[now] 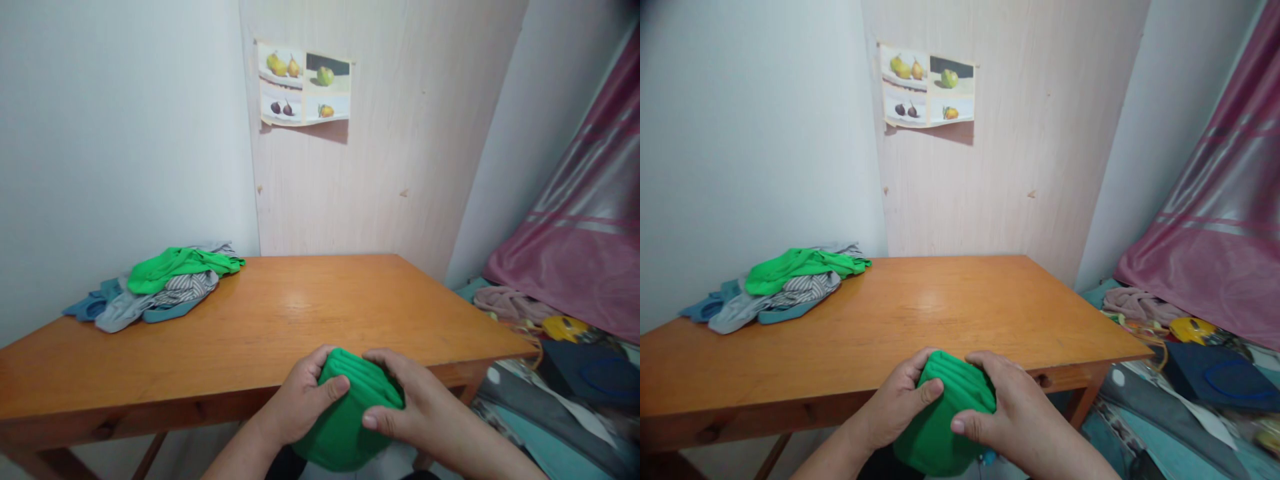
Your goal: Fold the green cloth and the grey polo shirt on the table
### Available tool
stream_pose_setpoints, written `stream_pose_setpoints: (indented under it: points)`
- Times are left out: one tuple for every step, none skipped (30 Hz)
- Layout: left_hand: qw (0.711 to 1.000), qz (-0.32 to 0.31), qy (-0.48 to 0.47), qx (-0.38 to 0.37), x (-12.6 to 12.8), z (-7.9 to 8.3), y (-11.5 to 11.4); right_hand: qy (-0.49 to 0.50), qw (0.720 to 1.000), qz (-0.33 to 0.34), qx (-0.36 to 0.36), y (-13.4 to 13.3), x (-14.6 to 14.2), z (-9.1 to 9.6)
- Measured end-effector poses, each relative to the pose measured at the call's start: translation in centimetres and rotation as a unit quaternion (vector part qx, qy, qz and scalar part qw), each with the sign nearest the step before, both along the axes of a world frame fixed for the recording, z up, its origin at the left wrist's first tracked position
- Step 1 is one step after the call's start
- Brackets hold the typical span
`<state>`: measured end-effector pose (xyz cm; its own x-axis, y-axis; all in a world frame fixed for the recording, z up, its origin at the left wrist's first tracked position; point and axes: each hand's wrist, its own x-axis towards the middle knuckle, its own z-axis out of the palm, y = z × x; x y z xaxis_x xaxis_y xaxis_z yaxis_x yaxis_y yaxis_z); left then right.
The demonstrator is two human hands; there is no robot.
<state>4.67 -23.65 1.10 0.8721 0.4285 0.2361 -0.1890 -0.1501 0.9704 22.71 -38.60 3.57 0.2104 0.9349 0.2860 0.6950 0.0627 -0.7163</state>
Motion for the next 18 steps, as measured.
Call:
stream_pose_setpoints:
  points:
    - [1.0,-0.001,-0.004,-0.019,-0.1,-0.1,0.1,0.008,1.0,0.0,0.002,-0.3,0.2,-0.2]
    - [0.999,-0.004,-0.009,-0.039,-0.2,-0.2,0.3,0.016,1.0,0.002,0.001,-0.5,0.4,-0.3]
    - [0.998,-0.008,-0.015,-0.058,-0.3,-0.2,0.4,0.026,1.0,0.006,-0.003,-0.8,0.5,-0.4]
    - [0.997,-0.012,-0.021,-0.075,-0.4,-0.3,0.5,0.036,0.999,0.013,-0.011,-0.9,0.6,-0.3]
    - [0.996,-0.016,-0.028,-0.089,-0.4,-0.3,0.5,0.046,0.999,0.02,-0.017,-1.0,0.6,-0.2]
    - [0.994,-0.019,-0.036,-0.1,-0.4,-0.3,0.6,0.056,0.998,0.027,-0.021,-1.1,0.5,-0.1]
    - [0.993,-0.023,-0.043,-0.111,-0.5,-0.3,0.7,0.064,0.997,0.035,-0.023,-1.1,0.3,0.0]
    - [0.991,-0.028,-0.05,-0.12,-0.4,-0.4,0.7,0.071,0.996,0.041,-0.023,-1.0,0.2,0.2]
    - [0.989,-0.034,-0.056,-0.131,-0.4,-0.5,0.8,0.075,0.996,0.045,-0.022,-0.9,0.0,0.3]
    - [0.987,-0.041,-0.061,-0.143,-0.4,-0.6,0.8,0.075,0.996,0.045,-0.02,-0.8,-0.2,0.3]
    - [0.984,-0.049,-0.067,-0.157,-0.4,-0.8,0.9,0.073,0.996,0.039,-0.019,-0.7,-0.3,0.4]
    - [0.981,-0.057,-0.073,-0.171,-0.4,-0.9,0.9,0.07,0.997,0.03,-0.018,-0.6,-0.4,0.4]
    - [0.977,-0.064,-0.08,-0.185,-0.4,-1.0,0.9,0.069,0.997,0.02,-0.016,-0.6,-0.5,0.3]
    - [0.974,-0.07,-0.088,-0.197,-0.4,-1.1,1.0,0.073,0.997,0.012,-0.014,-0.5,-0.6,0.3]
    - [0.971,-0.076,-0.096,-0.207,-0.4,-1.2,1.0,0.082,0.997,0.007,-0.013,-0.5,-0.7,0.3]
    - [0.967,-0.082,-0.103,-0.218,-0.4,-1.2,1.0,0.093,0.996,0.006,-0.013,-0.5,-0.8,0.3]
    - [0.964,-0.087,-0.109,-0.228,-0.4,-1.2,1.1,0.105,0.994,0.008,-0.014,-0.4,-0.9,0.2]
    - [0.96,-0.09,-0.114,-0.238,-0.3,-1.2,1.1,0.115,0.993,0.011,-0.014,-0.4,-1.0,0.2]
